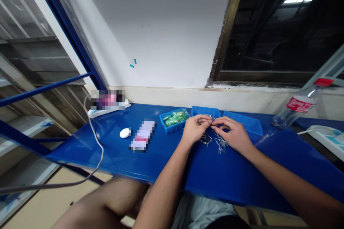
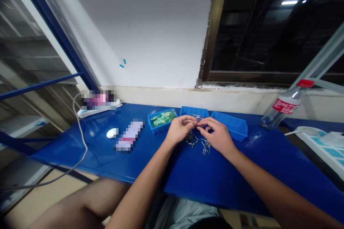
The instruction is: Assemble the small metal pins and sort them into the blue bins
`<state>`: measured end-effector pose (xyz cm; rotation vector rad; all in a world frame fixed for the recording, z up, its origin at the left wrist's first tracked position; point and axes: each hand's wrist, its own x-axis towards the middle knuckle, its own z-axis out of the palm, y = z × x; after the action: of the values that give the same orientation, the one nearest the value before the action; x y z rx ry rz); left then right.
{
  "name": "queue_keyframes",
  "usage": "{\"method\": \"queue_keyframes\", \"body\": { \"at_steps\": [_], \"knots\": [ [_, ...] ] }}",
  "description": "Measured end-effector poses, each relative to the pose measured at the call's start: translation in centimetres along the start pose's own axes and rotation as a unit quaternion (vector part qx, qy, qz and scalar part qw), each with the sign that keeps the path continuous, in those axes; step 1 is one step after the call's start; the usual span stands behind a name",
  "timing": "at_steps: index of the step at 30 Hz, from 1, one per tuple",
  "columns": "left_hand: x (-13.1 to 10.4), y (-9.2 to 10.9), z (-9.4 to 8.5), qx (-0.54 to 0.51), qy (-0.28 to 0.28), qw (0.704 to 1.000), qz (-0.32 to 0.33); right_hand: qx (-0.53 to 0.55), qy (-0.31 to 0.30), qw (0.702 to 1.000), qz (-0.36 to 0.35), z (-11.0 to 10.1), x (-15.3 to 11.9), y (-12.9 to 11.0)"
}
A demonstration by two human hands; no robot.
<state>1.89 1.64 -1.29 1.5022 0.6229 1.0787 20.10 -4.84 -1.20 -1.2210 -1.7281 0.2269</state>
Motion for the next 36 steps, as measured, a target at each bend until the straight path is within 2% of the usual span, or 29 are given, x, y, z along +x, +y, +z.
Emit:
{"method": "queue_keyframes", "body": {
  "at_steps": [2, 6, 8, 12, 17, 22, 25, 28, 33, 36],
  "knots": [
    [0.0, 0.1, 0.0, -0.004, 0.015, 1.0, -0.008, 0.014, -0.013, 1.0, 0.022, 0.1, 0.0, 0.0],
    [0.1, 0.1, 0.1, 0.011, 0.045, 0.999, -0.019, 0.076, 0.01, 0.991, 0.109, 0.3, -0.1, 0.6],
    [0.0, -0.1, 0.2, 0.032, 0.046, 0.998, -0.011, 0.11, 0.006, 0.986, 0.128, 0.3, -0.1, 0.9],
    [-0.1, -0.2, 0.3, 0.074, 0.03, 0.997, 0.011, 0.134, -0.029, 0.981, 0.137, 0.4, -0.1, 1.2],
    [-0.2, 0.2, 0.1, 0.098, 0.02, 0.994, 0.035, 0.09, -0.036, 0.987, 0.126, 0.2, -0.2, 1.1],
    [0.1, 0.5, 0.1, 0.008, 0.032, 0.999, 0.035, -0.006, -0.068, 0.995, 0.066, -0.1, -0.1, 0.6],
    [0.3, 0.5, 0.2, -0.019, 0.031, 0.999, 0.02, -0.001, -0.098, 0.994, 0.045, 0.1, -0.1, 0.2],
    [0.2, 0.5, 0.2, 0.032, 0.029, 0.999, 0.018, 0.036, -0.09, 0.992, 0.076, 0.2, -0.1, 0.0],
    [-0.1, 0.8, -0.3, 0.1, -0.041, 0.993, 0.047, 0.088, -0.066, 0.986, 0.128, -0.1, -0.1, -0.2],
    [-0.2, 1.0, -0.5, 0.11, -0.038, 0.992, 0.057, 0.12, -0.054, 0.979, 0.158, -0.2, 0.1, -0.2]
  ]
}}
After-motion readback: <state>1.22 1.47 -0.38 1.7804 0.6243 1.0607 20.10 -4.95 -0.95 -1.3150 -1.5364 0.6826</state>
